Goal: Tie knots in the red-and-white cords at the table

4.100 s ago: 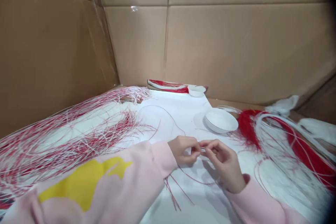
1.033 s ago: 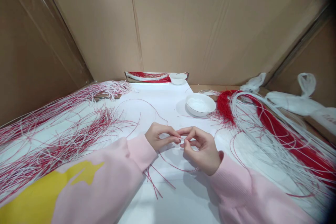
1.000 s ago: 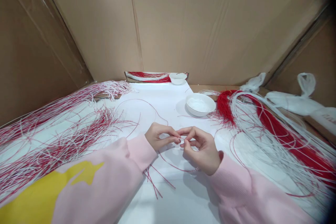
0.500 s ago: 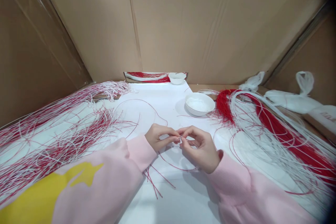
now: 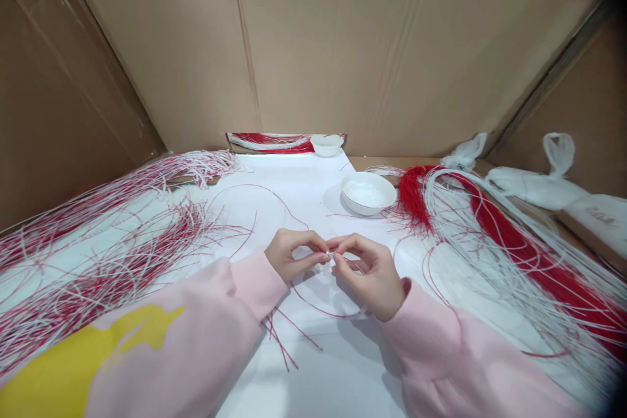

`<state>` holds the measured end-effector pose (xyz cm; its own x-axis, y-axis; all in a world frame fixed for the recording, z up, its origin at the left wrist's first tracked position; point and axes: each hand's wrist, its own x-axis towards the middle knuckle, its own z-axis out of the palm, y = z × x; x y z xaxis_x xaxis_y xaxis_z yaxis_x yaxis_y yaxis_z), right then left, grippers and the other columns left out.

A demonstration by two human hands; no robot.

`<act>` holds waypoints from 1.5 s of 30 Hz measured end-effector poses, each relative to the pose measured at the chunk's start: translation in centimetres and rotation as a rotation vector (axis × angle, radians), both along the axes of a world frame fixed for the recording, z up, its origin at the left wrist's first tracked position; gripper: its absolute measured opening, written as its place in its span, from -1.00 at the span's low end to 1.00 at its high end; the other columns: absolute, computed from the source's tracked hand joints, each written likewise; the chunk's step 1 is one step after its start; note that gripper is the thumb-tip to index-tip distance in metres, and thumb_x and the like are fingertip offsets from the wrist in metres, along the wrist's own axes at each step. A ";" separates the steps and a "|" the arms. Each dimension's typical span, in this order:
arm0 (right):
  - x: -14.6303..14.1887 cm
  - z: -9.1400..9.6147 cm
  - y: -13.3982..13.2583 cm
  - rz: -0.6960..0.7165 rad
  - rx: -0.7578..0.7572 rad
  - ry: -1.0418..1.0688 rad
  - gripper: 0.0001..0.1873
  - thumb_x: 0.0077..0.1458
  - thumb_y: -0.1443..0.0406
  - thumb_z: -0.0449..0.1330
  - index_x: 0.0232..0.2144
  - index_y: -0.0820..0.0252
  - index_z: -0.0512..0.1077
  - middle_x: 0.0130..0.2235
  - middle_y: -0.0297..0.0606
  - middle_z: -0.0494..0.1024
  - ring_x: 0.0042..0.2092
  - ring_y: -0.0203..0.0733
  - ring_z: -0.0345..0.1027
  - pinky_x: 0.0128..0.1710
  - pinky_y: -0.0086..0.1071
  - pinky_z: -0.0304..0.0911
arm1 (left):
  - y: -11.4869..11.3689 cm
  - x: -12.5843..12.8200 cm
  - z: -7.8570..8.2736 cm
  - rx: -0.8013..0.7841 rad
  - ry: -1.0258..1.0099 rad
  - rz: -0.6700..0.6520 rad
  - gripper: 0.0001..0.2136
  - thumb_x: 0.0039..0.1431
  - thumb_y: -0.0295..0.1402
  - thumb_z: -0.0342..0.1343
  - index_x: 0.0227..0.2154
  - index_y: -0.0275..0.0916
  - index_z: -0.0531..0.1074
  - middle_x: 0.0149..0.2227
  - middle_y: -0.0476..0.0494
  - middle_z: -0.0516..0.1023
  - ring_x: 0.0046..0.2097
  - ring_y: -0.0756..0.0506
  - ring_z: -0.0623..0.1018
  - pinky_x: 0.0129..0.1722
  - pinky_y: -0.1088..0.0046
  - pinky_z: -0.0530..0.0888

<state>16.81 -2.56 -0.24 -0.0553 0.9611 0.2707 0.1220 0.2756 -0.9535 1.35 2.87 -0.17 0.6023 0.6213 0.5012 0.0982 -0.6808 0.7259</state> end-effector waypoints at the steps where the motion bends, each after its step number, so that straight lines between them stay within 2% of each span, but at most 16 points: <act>1: 0.0 0.0 0.0 -0.006 0.006 -0.008 -0.95 -0.08 0.36 0.10 -0.53 0.24 0.28 -0.28 -0.17 0.47 -0.30 -0.22 0.39 -0.47 -0.45 0.35 | 0.0 -0.1 0.0 0.002 0.002 0.000 -0.91 -0.04 -0.43 0.08 -0.49 -0.37 0.42 -0.53 -0.15 0.52 -0.46 0.03 0.50 -0.43 0.63 0.40; 11: 0.1 0.5 -0.1 -0.055 0.102 -0.123 -0.97 -0.14 0.41 0.11 -0.55 0.26 0.37 -0.34 -0.20 0.49 -0.32 -0.23 0.40 -0.45 -0.44 0.38 | 0.1 0.2 0.0 0.010 0.023 0.002 -0.87 -0.01 -0.40 0.05 -0.47 -0.38 0.42 -0.52 -0.16 0.51 -0.47 0.03 0.49 -0.43 0.60 0.40; 25: 0.2 0.1 0.1 -0.005 0.060 -0.093 -0.94 -0.08 0.37 0.11 -0.52 0.25 0.38 -0.30 -0.17 0.49 -0.27 -0.19 0.39 -0.43 -0.41 0.37 | -0.1 0.2 0.1 0.007 0.021 0.000 -0.87 -0.02 -0.38 0.05 -0.48 -0.35 0.42 -0.52 -0.14 0.51 -0.48 0.04 0.48 -0.45 0.61 0.39; 28: 0.2 0.1 0.2 -0.030 0.040 -0.083 -0.93 -0.07 0.36 0.12 -0.53 0.25 0.38 -0.31 -0.18 0.49 -0.26 -0.18 0.39 -0.43 -0.41 0.37 | -0.2 0.3 0.3 0.009 0.003 0.035 -0.87 -0.04 -0.38 0.06 -0.46 -0.37 0.41 -0.51 -0.15 0.50 -0.46 0.02 0.48 -0.44 0.59 0.39; 33: 0.2 0.0 0.3 -0.029 0.029 -0.082 -0.90 -0.07 0.33 0.12 -0.53 0.26 0.40 -0.32 -0.17 0.49 -0.26 -0.17 0.38 -0.43 -0.40 0.38 | -0.1 0.3 0.5 0.040 0.019 0.083 -0.86 -0.02 -0.39 0.03 -0.54 -0.37 0.39 -0.57 -0.13 0.47 -0.50 0.03 0.44 -0.46 0.58 0.36; 39: 0.2 -0.3 0.3 -0.017 0.013 -0.070 -0.86 -0.08 0.29 0.14 -0.40 0.22 0.41 -0.31 -0.18 0.48 -0.25 -0.16 0.37 -0.40 -0.37 0.38 | 0.0 0.2 0.2 0.095 0.047 0.062 -0.85 0.01 -0.40 -0.01 -0.53 -0.36 0.40 -0.56 -0.12 0.46 -0.50 0.03 0.42 -0.46 0.57 0.34; 43: 0.2 -0.2 0.3 -0.024 0.021 -0.090 -0.97 -0.09 0.39 0.09 -0.53 0.24 0.33 -0.31 -0.19 0.47 -0.25 -0.19 0.37 -0.38 -0.38 0.36 | 0.0 0.3 0.2 0.109 0.050 0.101 -0.86 -0.01 -0.41 -0.01 -0.58 -0.33 0.37 -0.60 -0.08 0.43 -0.53 0.04 0.40 -0.49 0.57 0.32; 45: 0.2 -0.2 0.3 -0.042 0.034 -0.102 -0.92 -0.14 0.46 0.06 -0.58 0.23 0.26 -0.33 -0.22 0.47 -0.23 -0.22 0.36 -0.34 -0.39 0.35 | 0.0 0.3 0.2 0.104 0.045 0.140 -0.87 -0.02 -0.41 -0.01 -0.59 -0.33 0.35 -0.61 -0.07 0.42 -0.53 0.04 0.39 -0.49 0.57 0.32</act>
<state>17.06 -2.25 -0.40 -0.0442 0.9534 0.2984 0.2296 0.3004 -0.9258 1.63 2.88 0.05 0.5370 0.6471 0.5412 0.2284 -0.7291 0.6452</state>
